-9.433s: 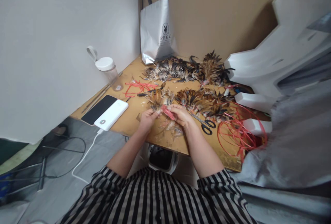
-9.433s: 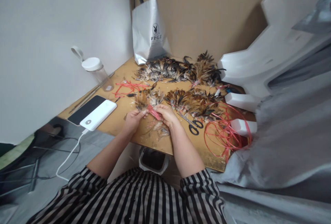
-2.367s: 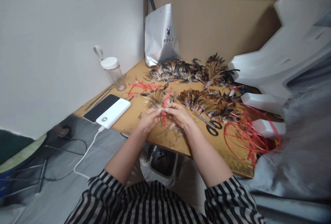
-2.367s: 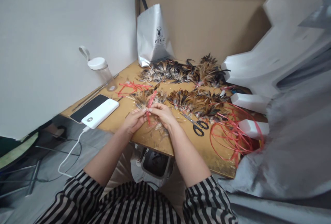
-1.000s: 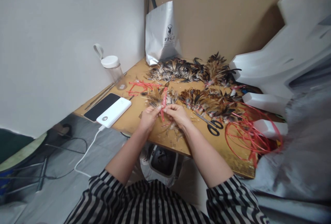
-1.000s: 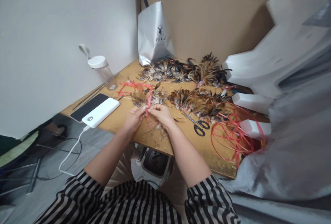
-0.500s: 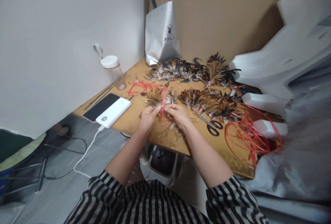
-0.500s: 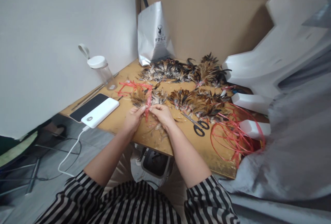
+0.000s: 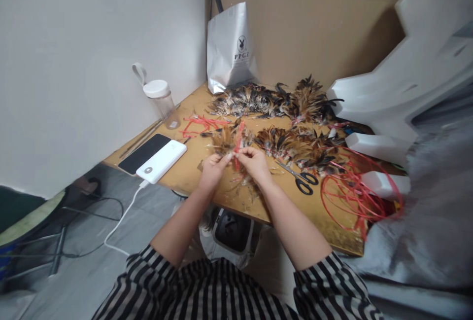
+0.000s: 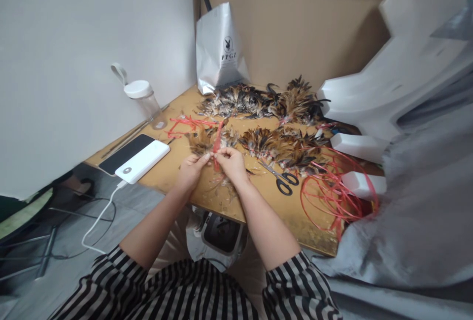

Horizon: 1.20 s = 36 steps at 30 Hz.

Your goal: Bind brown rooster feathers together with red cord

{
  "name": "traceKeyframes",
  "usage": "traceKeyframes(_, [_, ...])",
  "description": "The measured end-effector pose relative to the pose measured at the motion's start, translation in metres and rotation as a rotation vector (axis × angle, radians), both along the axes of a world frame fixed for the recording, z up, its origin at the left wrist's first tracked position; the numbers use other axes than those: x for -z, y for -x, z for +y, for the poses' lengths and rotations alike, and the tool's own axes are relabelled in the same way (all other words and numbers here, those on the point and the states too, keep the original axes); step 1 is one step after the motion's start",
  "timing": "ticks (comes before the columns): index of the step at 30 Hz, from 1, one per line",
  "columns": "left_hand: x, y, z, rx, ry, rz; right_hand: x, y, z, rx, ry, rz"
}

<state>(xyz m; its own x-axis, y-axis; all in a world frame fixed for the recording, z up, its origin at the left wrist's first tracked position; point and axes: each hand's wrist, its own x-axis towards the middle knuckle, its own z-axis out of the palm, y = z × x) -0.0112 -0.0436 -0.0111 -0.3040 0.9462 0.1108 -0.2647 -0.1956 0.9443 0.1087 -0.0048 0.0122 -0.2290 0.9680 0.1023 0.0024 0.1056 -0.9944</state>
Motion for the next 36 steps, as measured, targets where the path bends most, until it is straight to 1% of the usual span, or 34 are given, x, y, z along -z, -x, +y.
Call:
traceKeyframes(3, [0.002,0.001,0.001,0.067,0.024,-0.031,0.001,0.000,-0.001,0.019,-0.030,-0.044])
traceKeyframes(5, [0.004,0.001,0.002,0.082,0.014,-0.069,0.000,0.000,-0.001,0.013,-0.036,-0.054])
traceKeyframes(9, [0.006,0.002,0.004,0.037,0.013,-0.154,-0.003,0.000,-0.003,-0.023,0.000,-0.031])
traceKeyframes(13, [0.001,0.002,0.004,0.008,0.024,-0.212,-0.006,-0.001,-0.003,-0.034,0.051,0.039])
traceKeyframes(16, [-0.003,0.002,0.003,-0.008,0.032,-0.246,-0.005,-0.003,-0.001,-0.041,0.112,0.076])
traceKeyframes(19, [-0.003,0.003,0.003,-0.031,0.035,-0.261,-0.003,-0.004,0.001,-0.063,0.204,0.122])
traceKeyframes(23, [0.000,0.008,0.005,-0.067,0.047,-0.299,-0.009,-0.010,0.004,-0.094,0.337,0.301])
traceKeyframes(25, [0.001,0.013,0.007,-0.095,0.058,-0.287,-0.014,-0.015,0.006,-0.108,0.385,0.409])
traceKeyframes(27, [0.002,0.021,0.008,-0.141,0.063,-0.256,-0.018,-0.020,0.008,-0.127,0.393,0.490])
traceKeyframes(32, [-0.001,0.049,0.010,-0.255,0.047,-0.167,-0.024,-0.030,0.012,-0.144,0.348,0.635])
traceKeyframes(36, [-0.007,0.067,0.013,-0.360,0.057,-0.049,-0.027,-0.037,0.015,-0.116,0.305,0.723])
